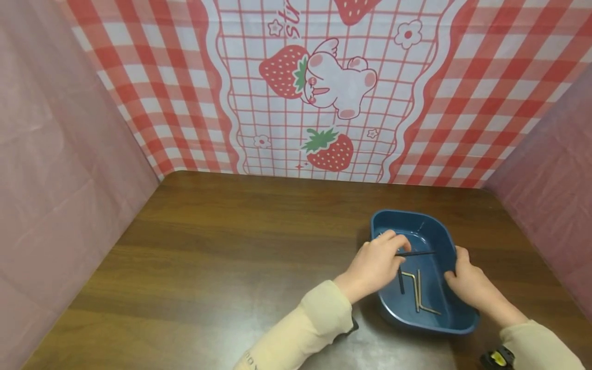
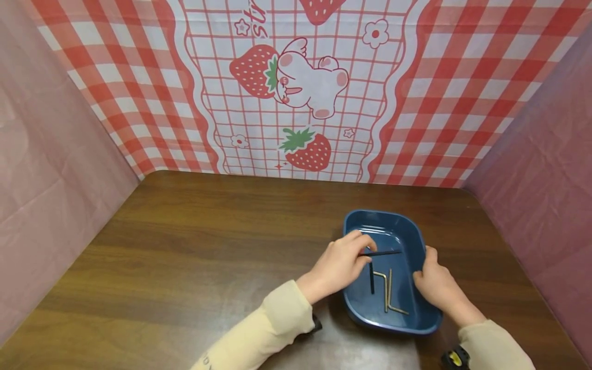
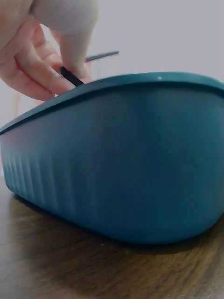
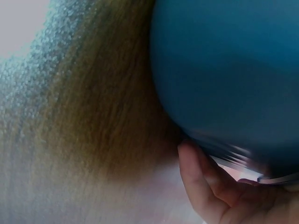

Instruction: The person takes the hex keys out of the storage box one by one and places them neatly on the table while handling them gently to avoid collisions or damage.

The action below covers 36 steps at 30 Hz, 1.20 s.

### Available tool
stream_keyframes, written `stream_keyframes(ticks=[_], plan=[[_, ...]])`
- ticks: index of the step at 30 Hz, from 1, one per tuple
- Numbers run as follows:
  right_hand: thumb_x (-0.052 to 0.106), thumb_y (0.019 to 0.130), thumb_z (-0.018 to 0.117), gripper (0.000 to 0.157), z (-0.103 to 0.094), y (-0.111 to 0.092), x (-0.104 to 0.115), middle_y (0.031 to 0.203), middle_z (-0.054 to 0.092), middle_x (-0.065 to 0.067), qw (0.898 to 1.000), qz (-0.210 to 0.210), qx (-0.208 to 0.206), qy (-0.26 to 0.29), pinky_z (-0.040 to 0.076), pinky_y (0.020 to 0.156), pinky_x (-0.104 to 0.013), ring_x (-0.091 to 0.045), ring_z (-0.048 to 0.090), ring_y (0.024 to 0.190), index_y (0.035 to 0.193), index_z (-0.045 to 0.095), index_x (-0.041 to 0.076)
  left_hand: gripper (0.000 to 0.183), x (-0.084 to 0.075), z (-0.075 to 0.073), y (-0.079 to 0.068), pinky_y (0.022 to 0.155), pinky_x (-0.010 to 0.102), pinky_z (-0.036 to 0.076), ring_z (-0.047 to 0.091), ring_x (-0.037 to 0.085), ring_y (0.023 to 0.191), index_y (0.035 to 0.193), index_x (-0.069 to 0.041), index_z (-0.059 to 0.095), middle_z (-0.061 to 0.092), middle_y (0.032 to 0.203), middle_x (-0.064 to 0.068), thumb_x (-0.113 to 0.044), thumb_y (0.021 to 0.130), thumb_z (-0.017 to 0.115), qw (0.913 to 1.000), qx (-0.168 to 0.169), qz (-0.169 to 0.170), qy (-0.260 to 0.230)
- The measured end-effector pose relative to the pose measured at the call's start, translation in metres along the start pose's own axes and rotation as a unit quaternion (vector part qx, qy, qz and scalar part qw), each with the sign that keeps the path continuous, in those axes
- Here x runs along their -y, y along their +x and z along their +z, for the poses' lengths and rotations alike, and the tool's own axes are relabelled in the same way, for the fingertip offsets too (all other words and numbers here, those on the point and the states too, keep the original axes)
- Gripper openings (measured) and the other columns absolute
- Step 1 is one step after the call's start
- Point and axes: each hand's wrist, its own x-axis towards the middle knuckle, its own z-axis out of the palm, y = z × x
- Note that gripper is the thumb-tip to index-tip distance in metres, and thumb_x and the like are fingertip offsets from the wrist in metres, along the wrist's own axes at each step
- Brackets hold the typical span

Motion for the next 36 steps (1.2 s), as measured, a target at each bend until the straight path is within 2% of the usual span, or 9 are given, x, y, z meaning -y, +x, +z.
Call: stream_keyframes(ticks=[4, 10, 15, 18, 23, 27, 30, 36], plan=[[0.009, 0.088, 0.038, 0.066, -0.001, 0.001, -0.001, 0.108, 0.039, -0.052, 1.0, 0.002, 0.006, 0.004, 0.049, 0.06, -0.045, -0.042, 0.06, 0.082, 0.129, -0.004, -0.02, 0.015, 0.006, -0.002, -0.004, 0.062, 0.006, 0.04, 0.051, -0.003, 0.069, 0.099, -0.023, 0.06, 0.055, 0.09, -0.01, -0.021, 0.084, 0.064, 0.9985, -0.033, -0.027, -0.035], [0.01, 0.088, 0.038, 0.065, 0.0, 0.001, -0.001, 0.108, 0.039, -0.051, 1.0, 0.005, 0.005, 0.001, 0.049, 0.06, -0.044, -0.04, 0.06, 0.08, 0.13, -0.003, -0.019, 0.01, 0.013, -0.002, -0.008, 0.053, 0.008, 0.032, 0.043, -0.002, 0.06, 0.089, -0.02, 0.059, 0.049, 0.073, -0.011, -0.021, 0.082, 0.066, 0.9911, -0.072, -0.074, -0.084], [0.01, 0.088, 0.037, 0.066, -0.001, 0.0, 0.0, 0.108, 0.038, -0.051, 1.0, 0.014, 0.013, 0.005, 0.049, 0.058, -0.042, -0.034, 0.06, 0.077, 0.13, -0.005, -0.019, 0.013, 0.018, -0.005, -0.01, 0.052, 0.011, 0.036, 0.045, 0.0, 0.059, 0.083, -0.018, 0.057, 0.05, 0.066, -0.012, -0.024, 0.081, 0.068, 0.9781, -0.075, -0.128, -0.145], [0.01, 0.088, 0.037, 0.066, -0.001, 0.0, 0.001, 0.108, 0.038, -0.051, 1.0, 0.016, 0.014, 0.007, 0.049, 0.057, -0.041, -0.033, 0.06, 0.076, 0.13, -0.005, -0.019, 0.014, 0.021, -0.006, -0.011, 0.053, 0.012, 0.038, 0.047, 0.0, 0.059, 0.083, -0.017, 0.058, 0.054, 0.066, -0.011, -0.026, 0.081, 0.068, 0.9713, -0.077, -0.15, -0.168], [0.01, 0.087, 0.038, 0.065, -0.002, 0.001, 0.0, 0.106, 0.04, -0.051, 1.0, 0.012, 0.002, 0.0, 0.049, 0.057, -0.042, -0.036, 0.061, 0.075, 0.13, -0.003, -0.019, 0.017, 0.027, -0.007, -0.012, 0.053, 0.013, 0.036, 0.049, -0.002, 0.057, 0.08, -0.017, 0.059, 0.061, 0.066, -0.01, -0.031, 0.081, 0.068, 0.9681, -0.102, -0.167, -0.157], [0.01, 0.087, 0.038, 0.065, -0.001, 0.001, 0.0, 0.108, 0.039, -0.051, 1.0, 0.016, 0.005, 0.001, 0.049, 0.057, -0.042, -0.036, 0.061, 0.077, 0.13, -0.003, -0.019, 0.018, 0.032, -0.006, -0.012, 0.053, 0.016, 0.035, 0.05, 0.0, 0.057, 0.077, -0.018, 0.059, 0.062, 0.066, -0.01, -0.034, 0.081, 0.067, 0.9634, -0.116, -0.196, -0.141], [0.01, 0.087, 0.038, 0.066, 0.0, 0.002, 0.0, 0.108, 0.038, -0.051, 1.0, 0.02, 0.007, 0.002, 0.049, 0.057, -0.042, -0.035, 0.06, 0.076, 0.13, -0.003, -0.019, 0.017, 0.036, -0.006, -0.012, 0.055, 0.017, 0.037, 0.053, 0.002, 0.058, 0.077, -0.018, 0.059, 0.063, 0.067, -0.01, -0.033, 0.081, 0.066, 0.9596, -0.124, -0.211, -0.139], [0.01, 0.087, 0.039, 0.066, -0.001, 0.002, 0.0, 0.107, 0.04, -0.05, 1.0, 0.016, 0.0, -0.003, 0.049, 0.059, -0.044, -0.037, 0.06, 0.079, 0.13, -0.002, -0.019, 0.013, 0.043, -0.002, -0.012, 0.056, 0.02, 0.04, 0.057, 0.005, 0.061, 0.083, -0.017, 0.061, 0.064, 0.069, -0.011, -0.03, 0.081, 0.065, 0.9577, -0.126, -0.226, -0.126]])
